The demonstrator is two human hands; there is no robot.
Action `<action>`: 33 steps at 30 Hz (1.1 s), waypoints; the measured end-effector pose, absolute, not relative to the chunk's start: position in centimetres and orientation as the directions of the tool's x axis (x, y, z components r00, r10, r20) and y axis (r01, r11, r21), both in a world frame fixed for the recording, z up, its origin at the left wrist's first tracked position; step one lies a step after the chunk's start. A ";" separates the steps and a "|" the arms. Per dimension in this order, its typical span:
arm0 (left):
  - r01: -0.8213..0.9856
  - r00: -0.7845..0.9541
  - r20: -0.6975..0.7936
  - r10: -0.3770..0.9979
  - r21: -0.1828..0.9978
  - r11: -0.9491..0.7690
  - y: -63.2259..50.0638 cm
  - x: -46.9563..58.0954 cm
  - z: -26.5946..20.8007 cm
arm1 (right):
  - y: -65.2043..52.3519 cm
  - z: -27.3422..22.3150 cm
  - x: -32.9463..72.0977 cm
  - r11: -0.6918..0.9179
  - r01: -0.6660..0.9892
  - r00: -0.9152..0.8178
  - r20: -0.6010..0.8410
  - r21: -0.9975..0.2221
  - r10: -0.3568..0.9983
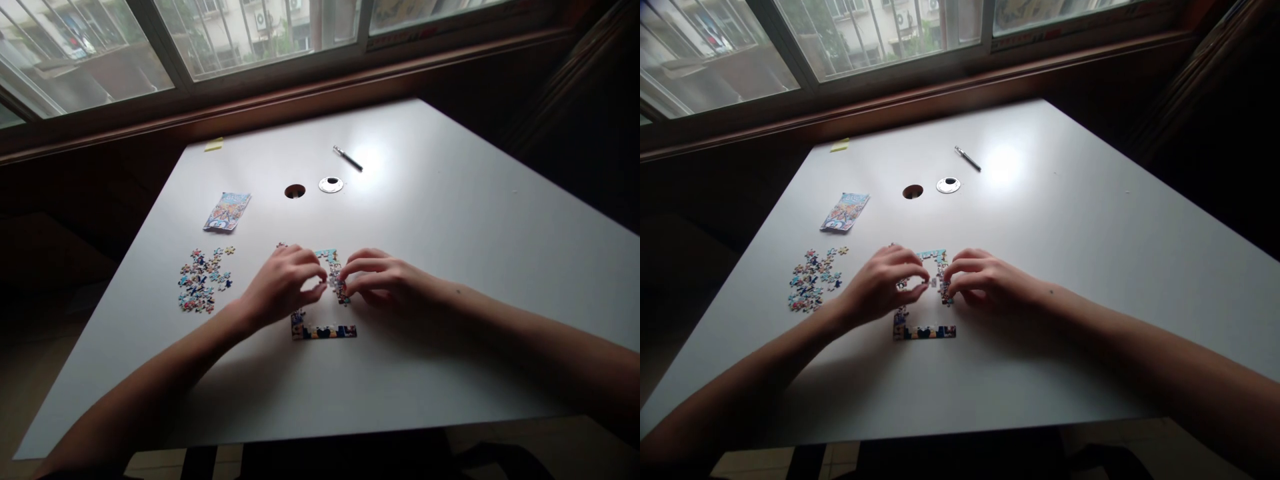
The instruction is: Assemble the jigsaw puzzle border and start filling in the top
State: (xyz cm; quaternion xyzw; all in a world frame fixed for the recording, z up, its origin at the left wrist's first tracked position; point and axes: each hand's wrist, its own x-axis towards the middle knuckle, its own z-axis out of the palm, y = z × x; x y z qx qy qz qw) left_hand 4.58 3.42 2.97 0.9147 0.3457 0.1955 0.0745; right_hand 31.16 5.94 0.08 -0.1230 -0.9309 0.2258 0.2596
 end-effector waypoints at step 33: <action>0.593 0.773 0.177 0.610 0.142 -0.793 -1.0 7.6 2.4 | 5.9 -0.2 31.2 0.858 0.099 -0.842 0.417 -0.505 0.342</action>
